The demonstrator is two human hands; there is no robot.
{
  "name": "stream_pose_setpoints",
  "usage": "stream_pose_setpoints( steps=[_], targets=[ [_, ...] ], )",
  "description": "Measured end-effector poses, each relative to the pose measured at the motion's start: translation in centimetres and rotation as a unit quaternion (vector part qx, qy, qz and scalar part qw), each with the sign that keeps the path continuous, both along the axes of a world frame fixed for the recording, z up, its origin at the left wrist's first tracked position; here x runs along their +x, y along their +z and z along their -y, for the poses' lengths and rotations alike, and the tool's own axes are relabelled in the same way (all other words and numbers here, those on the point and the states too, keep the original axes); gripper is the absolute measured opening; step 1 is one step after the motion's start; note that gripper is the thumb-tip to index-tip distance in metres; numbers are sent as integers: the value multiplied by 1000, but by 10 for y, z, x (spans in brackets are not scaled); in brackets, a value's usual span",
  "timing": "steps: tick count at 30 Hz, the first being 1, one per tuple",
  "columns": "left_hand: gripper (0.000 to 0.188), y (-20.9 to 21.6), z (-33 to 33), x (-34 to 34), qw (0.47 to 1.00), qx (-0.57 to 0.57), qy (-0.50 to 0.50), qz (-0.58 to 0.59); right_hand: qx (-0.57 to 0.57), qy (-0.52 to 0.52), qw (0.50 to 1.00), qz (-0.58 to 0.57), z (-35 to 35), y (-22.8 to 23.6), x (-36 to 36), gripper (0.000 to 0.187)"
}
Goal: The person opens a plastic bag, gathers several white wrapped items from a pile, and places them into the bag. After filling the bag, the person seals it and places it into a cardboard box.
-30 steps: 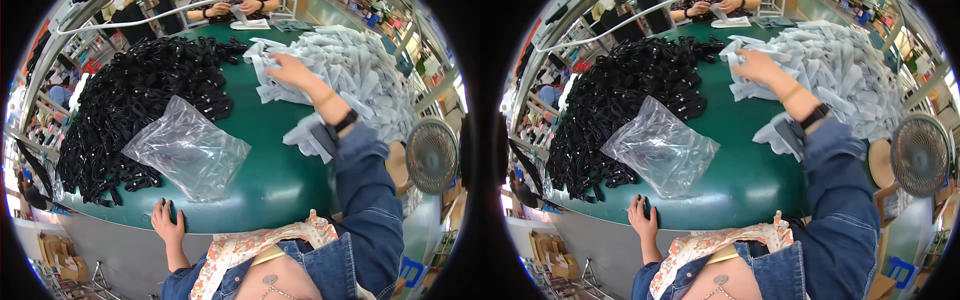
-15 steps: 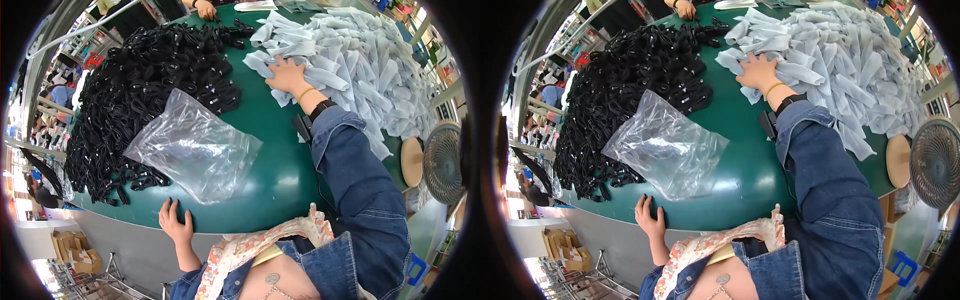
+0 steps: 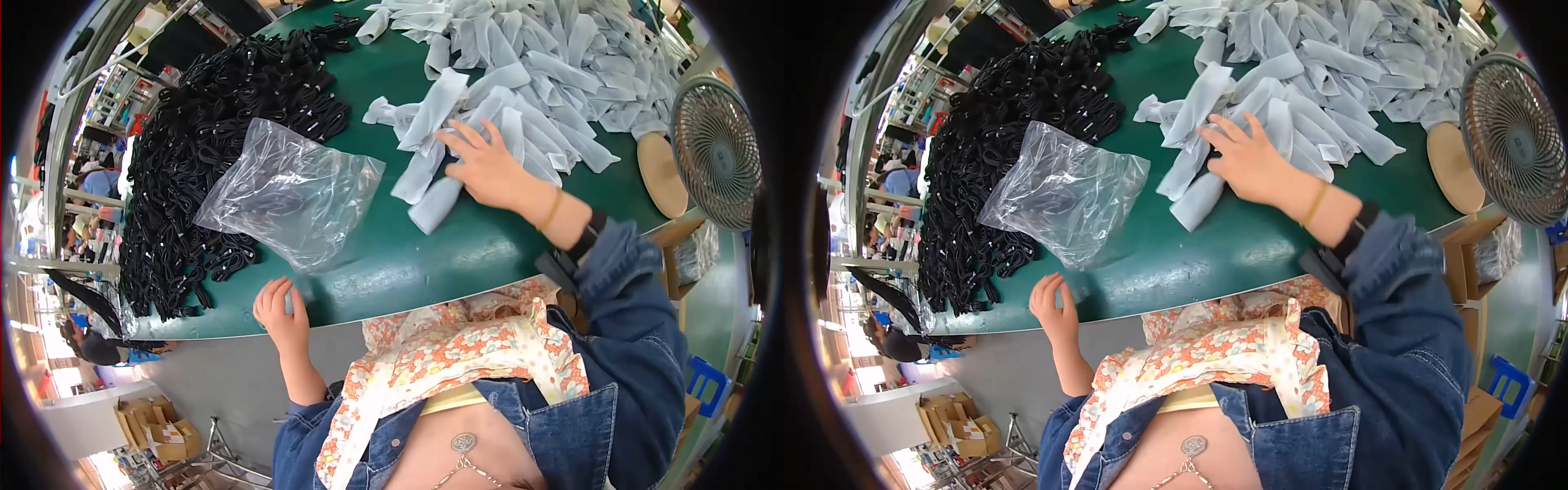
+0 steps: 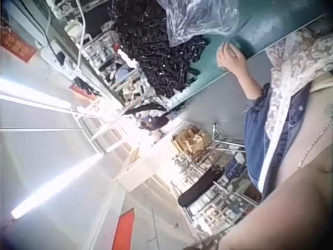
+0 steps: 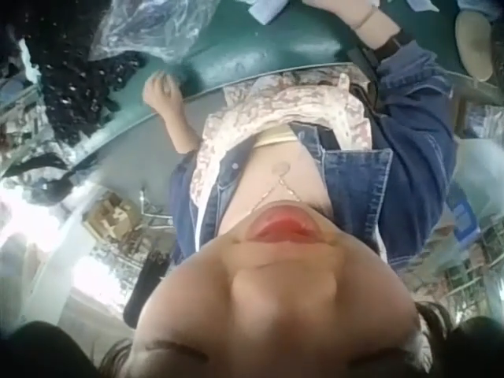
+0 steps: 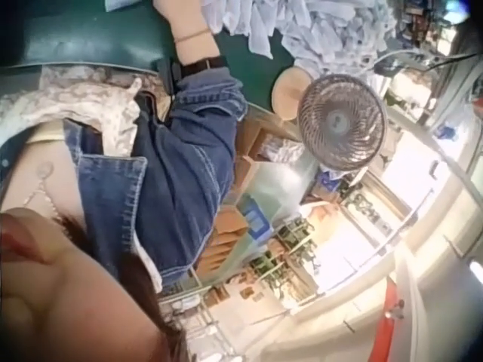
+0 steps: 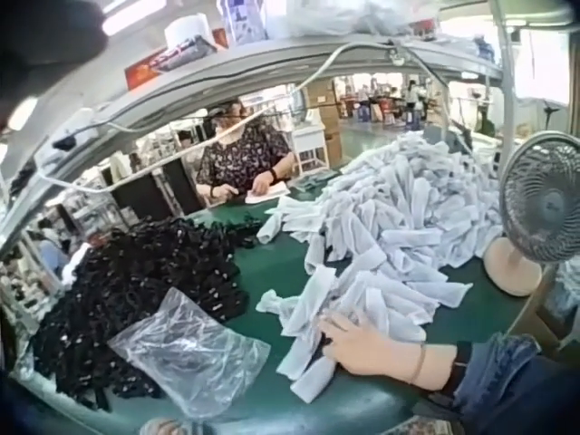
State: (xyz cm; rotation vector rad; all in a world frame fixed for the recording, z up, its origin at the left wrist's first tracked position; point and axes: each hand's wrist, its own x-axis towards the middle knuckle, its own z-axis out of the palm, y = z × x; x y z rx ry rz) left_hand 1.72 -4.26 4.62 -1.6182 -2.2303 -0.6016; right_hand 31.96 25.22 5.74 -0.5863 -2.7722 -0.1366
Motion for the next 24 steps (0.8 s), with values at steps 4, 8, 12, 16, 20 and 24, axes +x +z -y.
stream_pose_setpoints(
  steps=[4, 8, 12, 16, 20, 24],
  targets=[
    [16, 41, -61, 67, 964, 42, -190, 181, -59, 4, 992, -110, 62, 1, 30, 28],
    [15, 44, -155, 110, 929, -66, -283, 231, -147, -39, 978, -141, 93, -28, 36, 30],
    [22, 3, -210, 121, 950, -60, -252, 174, -102, -86, 981, -143, 96, -19, 45, 36],
    [33, 0, -202, 120, 937, -159, -239, 200, -134, -145, 972, -126, 98, -22, 67, 37],
    [34, -1, -125, 100, 952, -187, -190, 149, -18, -56, 991, -118, 99, -11, 69, 35],
    [38, 9, -93, 91, 949, -130, -142, 249, 20, -9, 987, -159, 106, -9, 33, 39]
  ],
)
